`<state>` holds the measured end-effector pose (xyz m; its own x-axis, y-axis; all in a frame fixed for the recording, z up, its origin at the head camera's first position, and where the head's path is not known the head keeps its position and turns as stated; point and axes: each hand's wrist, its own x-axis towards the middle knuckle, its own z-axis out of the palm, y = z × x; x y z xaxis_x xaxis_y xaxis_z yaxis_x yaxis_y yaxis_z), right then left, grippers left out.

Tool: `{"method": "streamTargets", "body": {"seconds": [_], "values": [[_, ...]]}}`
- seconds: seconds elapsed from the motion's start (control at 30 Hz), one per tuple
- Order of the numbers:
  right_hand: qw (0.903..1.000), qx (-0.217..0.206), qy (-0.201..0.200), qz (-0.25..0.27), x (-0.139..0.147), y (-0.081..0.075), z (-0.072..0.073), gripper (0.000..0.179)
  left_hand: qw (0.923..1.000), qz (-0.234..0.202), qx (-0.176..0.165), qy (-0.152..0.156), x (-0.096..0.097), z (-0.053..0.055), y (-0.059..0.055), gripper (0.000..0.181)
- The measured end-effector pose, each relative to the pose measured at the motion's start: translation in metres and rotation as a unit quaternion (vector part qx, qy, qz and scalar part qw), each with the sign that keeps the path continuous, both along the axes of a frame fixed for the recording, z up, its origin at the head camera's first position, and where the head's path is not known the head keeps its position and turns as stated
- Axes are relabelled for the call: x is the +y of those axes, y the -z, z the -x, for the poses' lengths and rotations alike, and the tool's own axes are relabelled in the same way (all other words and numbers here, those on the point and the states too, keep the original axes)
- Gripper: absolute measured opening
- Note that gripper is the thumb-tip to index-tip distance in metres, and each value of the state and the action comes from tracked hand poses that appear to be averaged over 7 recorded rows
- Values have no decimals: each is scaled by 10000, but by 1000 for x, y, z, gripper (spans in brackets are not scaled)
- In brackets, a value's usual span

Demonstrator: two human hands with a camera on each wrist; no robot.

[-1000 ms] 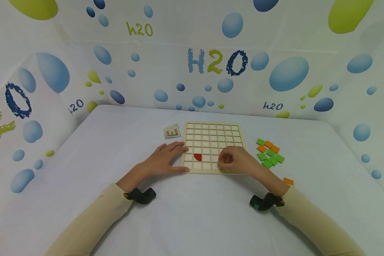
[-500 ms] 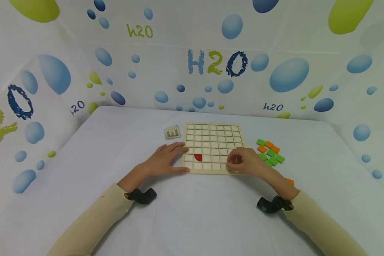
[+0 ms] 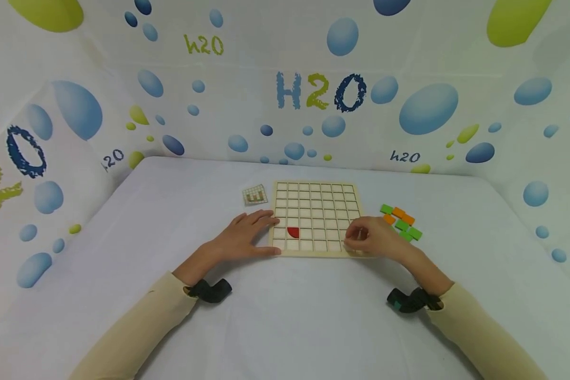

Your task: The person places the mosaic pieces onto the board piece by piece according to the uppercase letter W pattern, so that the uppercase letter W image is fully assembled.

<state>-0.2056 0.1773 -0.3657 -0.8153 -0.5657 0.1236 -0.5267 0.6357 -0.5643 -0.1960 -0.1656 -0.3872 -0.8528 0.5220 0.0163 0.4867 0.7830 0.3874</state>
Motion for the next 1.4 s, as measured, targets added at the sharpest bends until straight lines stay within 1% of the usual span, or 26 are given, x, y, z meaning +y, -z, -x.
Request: {"method": "streamTargets", "body": {"seconds": [0.13, 0.23, 0.47, 0.73, 1.07, 1.27, 1.4], "values": [[9996, -217, 100, -134, 3, -6, 0, 6, 10000, -69, 43, 23, 0, -1, -3, 74], [9993, -318, 56, -171, 7, -8, 1, 6, 9999, -88, 33, 37, 0, -2, -4, 74], [9987, -488, -45, -160, 17, -13, 3, 7, 9999, -67, 57, 53, 0, -3, -4, 73], [9949, -937, 103, -348, 28, -18, 5, 12, 9999, -83, 52, 65, 0, -3, -3, 73], [9904, -1194, 309, -628, 40, -22, 9, 13, 9999, -69, 88, 69, -1, -2, -2, 73], [9894, -1161, 308, -817, 45, -22, 12, 13, 9999, -87, 49, 76, -1, -3, -3, 73], [9882, -1188, 344, -905, 47, -23, 12, 18, 9999, -110, 24, 63, -1, -3, -3, 73]]}}
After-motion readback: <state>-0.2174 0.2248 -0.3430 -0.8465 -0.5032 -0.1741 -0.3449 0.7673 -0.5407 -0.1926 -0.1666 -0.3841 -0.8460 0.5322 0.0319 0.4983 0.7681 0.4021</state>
